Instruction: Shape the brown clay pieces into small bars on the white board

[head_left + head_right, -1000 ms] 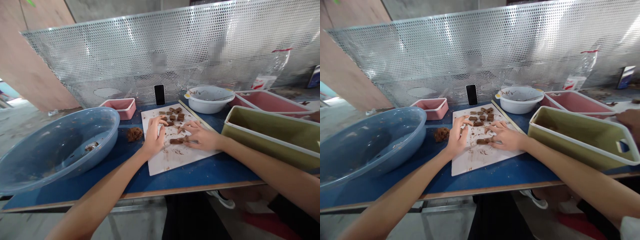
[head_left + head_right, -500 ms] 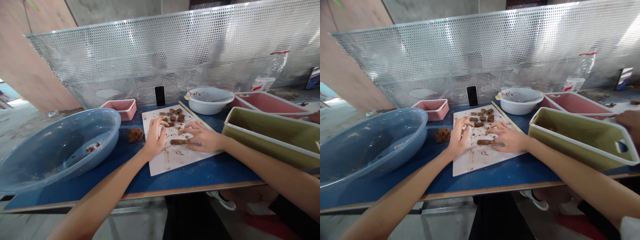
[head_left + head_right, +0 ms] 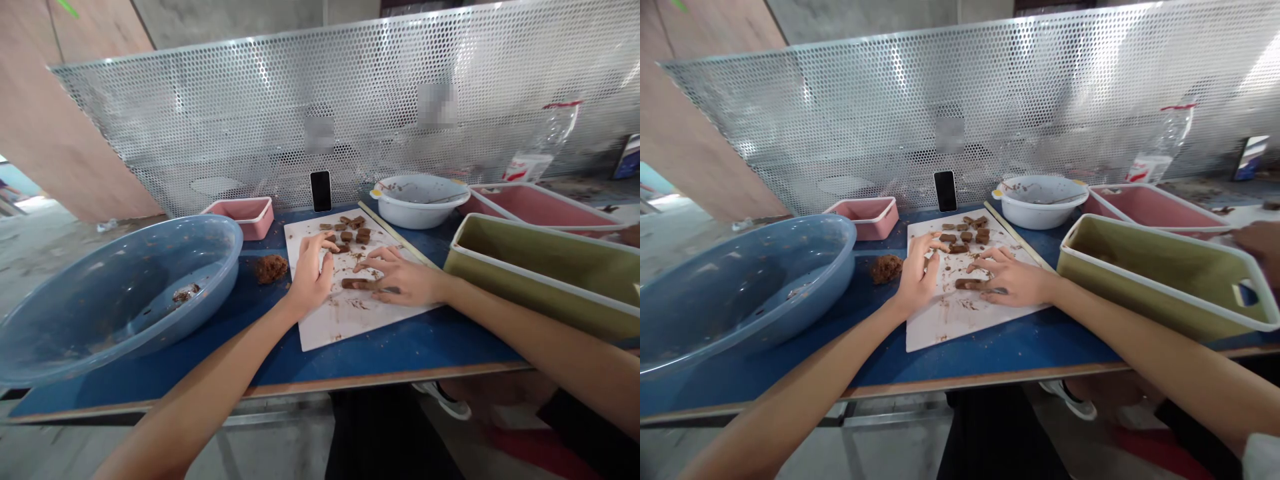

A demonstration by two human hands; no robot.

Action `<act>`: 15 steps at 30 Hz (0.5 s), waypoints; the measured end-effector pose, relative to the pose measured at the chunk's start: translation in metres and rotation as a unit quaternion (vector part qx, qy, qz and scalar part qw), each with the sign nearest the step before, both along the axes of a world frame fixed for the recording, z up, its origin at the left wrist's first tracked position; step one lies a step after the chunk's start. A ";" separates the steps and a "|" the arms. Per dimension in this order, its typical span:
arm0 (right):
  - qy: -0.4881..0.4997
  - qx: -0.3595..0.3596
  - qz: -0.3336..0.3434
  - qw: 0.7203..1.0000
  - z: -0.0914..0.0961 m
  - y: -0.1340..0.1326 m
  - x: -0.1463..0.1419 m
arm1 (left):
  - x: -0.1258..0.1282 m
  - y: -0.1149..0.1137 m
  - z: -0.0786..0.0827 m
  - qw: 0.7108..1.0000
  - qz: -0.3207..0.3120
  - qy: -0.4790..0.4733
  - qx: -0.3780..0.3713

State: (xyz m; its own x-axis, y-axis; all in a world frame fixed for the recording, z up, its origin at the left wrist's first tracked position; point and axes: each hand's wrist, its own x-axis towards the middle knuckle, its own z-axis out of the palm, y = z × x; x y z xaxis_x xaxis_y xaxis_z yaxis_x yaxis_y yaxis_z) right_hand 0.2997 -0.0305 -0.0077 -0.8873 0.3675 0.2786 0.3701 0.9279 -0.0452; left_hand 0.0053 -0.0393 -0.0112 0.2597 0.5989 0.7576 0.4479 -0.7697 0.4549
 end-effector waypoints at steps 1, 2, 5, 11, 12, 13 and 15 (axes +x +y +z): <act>0.004 -0.005 -0.004 1.000 0.000 0.000 0.000 | 0.000 0.000 0.000 1.000 0.000 0.000 0.000; 0.007 -0.009 -0.011 1.000 0.001 0.000 0.000 | 0.000 0.000 0.001 1.000 0.000 0.000 0.001; 0.001 -0.020 -0.041 0.999 0.003 0.000 -0.001 | 0.000 -0.001 0.002 1.000 -0.001 0.001 0.001; -0.009 -0.029 -0.009 0.999 0.005 -0.004 -0.001 | 0.000 -0.001 0.001 1.000 0.005 0.004 -0.003; -0.002 -0.025 -0.011 1.000 0.004 -0.004 -0.001 | 0.000 -0.001 0.001 1.000 0.005 0.004 -0.004; 0.005 -0.021 -0.022 1.000 0.004 -0.004 -0.001 | 0.000 -0.001 0.001 1.000 0.005 0.003 -0.004; 0.012 -0.015 -0.055 0.998 0.003 -0.003 -0.001 | 0.000 -0.001 0.002 1.000 0.004 0.003 -0.003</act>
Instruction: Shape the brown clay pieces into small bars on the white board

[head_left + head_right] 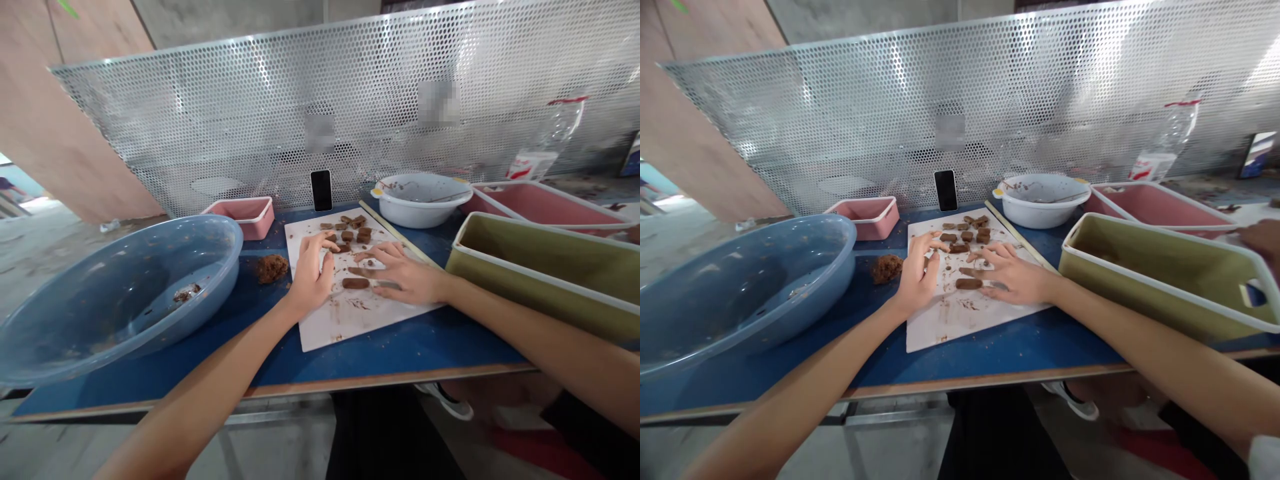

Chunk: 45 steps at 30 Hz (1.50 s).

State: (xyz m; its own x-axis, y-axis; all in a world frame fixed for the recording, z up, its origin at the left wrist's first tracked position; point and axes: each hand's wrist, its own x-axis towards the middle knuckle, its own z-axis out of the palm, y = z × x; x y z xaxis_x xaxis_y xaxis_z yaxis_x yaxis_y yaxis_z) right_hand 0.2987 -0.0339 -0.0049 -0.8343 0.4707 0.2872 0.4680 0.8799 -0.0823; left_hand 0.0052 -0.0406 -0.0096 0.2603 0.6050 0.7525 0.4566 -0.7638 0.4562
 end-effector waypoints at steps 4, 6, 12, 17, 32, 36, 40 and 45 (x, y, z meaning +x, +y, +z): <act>-0.020 -0.020 0.018 0.999 0.000 -0.001 -0.002 | 0.000 0.000 0.001 1.000 0.000 0.001 0.002; -0.009 -0.029 0.037 0.999 0.000 -0.002 -0.004 | 0.001 -0.001 0.001 1.000 -0.001 0.001 0.001; -0.018 -0.025 -0.035 0.999 -0.005 -0.005 -0.009 | 0.000 0.000 0.000 1.000 -0.001 0.003 -0.001; -0.003 -0.033 0.018 0.999 -0.006 -0.007 -0.011 | 0.000 0.001 -0.001 1.000 -0.004 0.000 0.002; -0.047 -0.022 -0.015 0.999 -0.009 -0.012 -0.023 | 0.000 0.003 -0.001 1.000 0.005 0.000 0.009; -0.038 -0.004 -0.044 0.998 -0.009 -0.014 -0.024 | 0.000 0.002 -0.001 1.000 0.008 0.004 0.006; -0.033 -0.014 -0.001 0.999 -0.007 -0.014 -0.024 | 0.000 0.001 -0.001 1.000 0.009 0.004 0.007; -0.033 -0.022 -0.055 0.998 -0.007 -0.010 -0.024 | 0.000 0.003 -0.002 1.000 0.007 0.005 0.008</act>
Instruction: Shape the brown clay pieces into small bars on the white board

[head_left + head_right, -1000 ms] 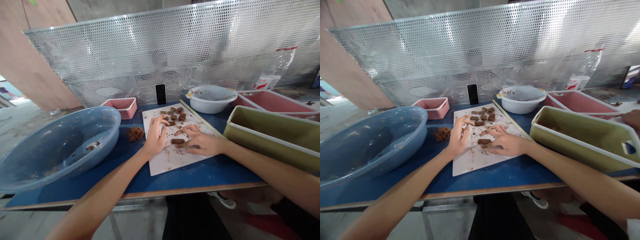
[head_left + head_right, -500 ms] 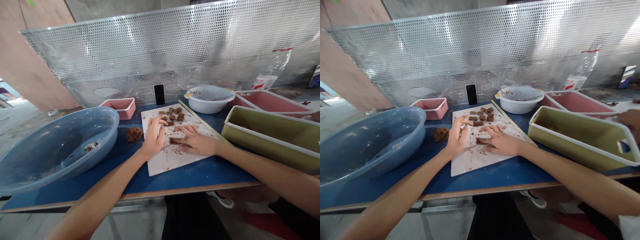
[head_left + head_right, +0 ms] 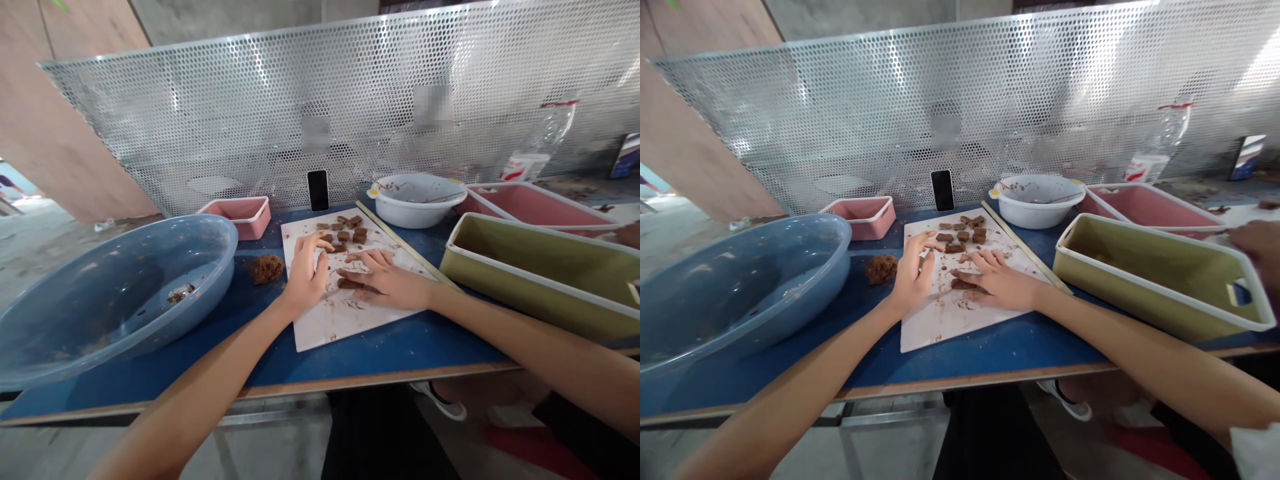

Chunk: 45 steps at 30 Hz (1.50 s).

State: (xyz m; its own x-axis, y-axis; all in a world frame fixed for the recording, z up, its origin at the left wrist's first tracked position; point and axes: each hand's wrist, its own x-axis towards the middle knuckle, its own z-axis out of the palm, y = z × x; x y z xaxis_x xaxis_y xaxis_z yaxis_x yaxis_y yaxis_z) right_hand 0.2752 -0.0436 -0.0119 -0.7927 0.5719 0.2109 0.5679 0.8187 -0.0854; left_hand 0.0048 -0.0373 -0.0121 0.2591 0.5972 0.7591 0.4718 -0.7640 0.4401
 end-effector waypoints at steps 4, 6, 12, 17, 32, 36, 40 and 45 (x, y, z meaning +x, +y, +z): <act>0.011 -0.028 0.041 0.999 0.005 0.005 0.006 | 0.000 0.000 0.000 1.000 -0.001 -0.004 -0.003; 0.037 -0.017 0.027 0.999 0.007 0.006 0.010 | 0.000 0.000 0.000 1.000 -0.001 -0.004 -0.003; 0.003 0.005 0.015 1.000 0.004 0.010 0.014 | 0.000 -0.001 0.001 1.000 -0.002 -0.001 -0.003; -0.021 0.002 0.040 0.999 0.003 0.011 0.015 | 0.000 -0.002 0.002 1.000 0.000 0.003 -0.004; -0.004 0.017 0.036 0.999 0.003 0.008 0.011 | 0.000 -0.002 0.002 1.000 0.004 0.004 -0.005; -0.005 0.006 0.036 0.999 0.002 0.006 0.008 | 0.000 -0.003 0.003 1.000 0.001 0.009 -0.001; 0.014 0.014 0.020 1.000 0.001 0.006 0.006 | 0.001 -0.003 0.004 1.000 0.002 0.010 0.005; -0.004 0.004 0.045 0.999 0.001 0.003 0.003 | 0.001 -0.004 0.004 1.000 0.000 0.011 -0.002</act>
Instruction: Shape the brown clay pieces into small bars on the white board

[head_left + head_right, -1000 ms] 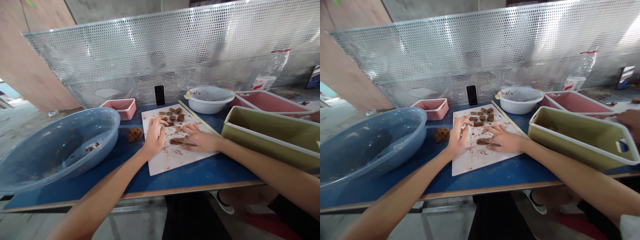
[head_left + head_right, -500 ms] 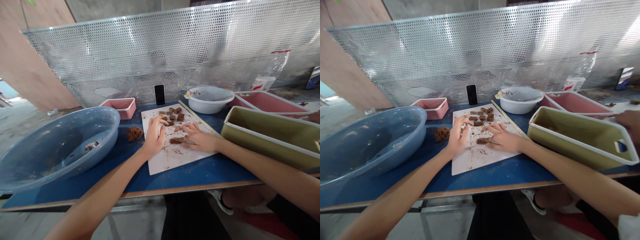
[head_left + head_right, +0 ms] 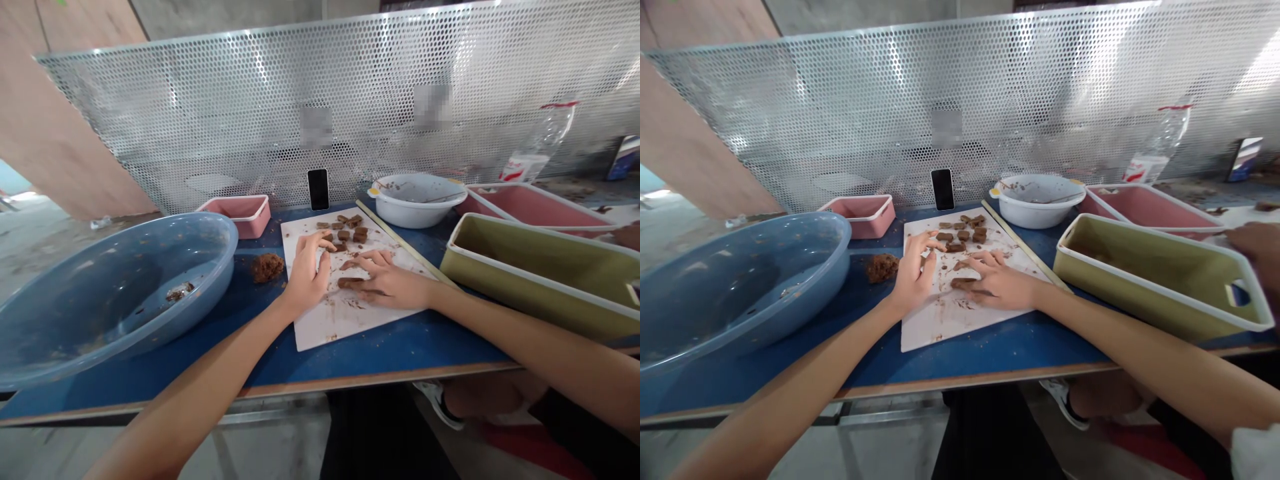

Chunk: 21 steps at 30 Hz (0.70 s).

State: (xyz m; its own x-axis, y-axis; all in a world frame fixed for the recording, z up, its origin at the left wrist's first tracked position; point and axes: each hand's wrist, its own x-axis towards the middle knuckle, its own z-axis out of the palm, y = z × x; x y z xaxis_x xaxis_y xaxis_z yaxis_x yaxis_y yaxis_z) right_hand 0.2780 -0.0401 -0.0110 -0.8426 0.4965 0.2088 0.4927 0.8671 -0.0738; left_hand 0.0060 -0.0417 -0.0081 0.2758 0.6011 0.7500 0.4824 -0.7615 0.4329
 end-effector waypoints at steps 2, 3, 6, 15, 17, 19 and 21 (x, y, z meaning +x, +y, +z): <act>-0.002 0.001 -0.005 1.000 0.001 -0.001 -0.001 | 0.000 0.000 0.000 1.000 0.001 0.000 -0.001; 0.001 0.002 -0.007 1.000 0.001 -0.001 -0.001 | 0.000 0.000 0.000 1.000 0.003 0.001 -0.001; 0.018 0.003 -0.016 1.000 0.003 0.000 0.000 | -0.001 -0.001 0.001 1.000 0.006 0.004 -0.003; 0.021 0.005 -0.022 1.000 -0.001 0.003 0.002 | 0.000 0.000 0.000 1.000 -0.004 0.000 0.000; 0.023 -0.004 -0.028 0.999 -0.002 0.003 0.001 | 0.001 0.000 0.000 1.000 -0.003 0.000 -0.004; 0.026 -0.016 -0.033 0.999 -0.001 0.002 0.000 | 0.000 0.000 0.000 1.000 -0.002 0.002 -0.007; 0.027 -0.026 -0.034 0.999 0.000 0.001 -0.001 | 0.000 0.000 0.000 1.000 -0.001 0.001 -0.009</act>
State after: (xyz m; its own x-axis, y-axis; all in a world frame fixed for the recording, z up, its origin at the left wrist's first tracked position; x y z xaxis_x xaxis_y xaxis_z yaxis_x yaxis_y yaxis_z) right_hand 0.2768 -0.0389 -0.0106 -0.7947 0.5636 0.2254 0.5447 0.8260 -0.1448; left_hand 0.0062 -0.0419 -0.0082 0.2793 0.6131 0.7390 0.4816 -0.7552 0.4446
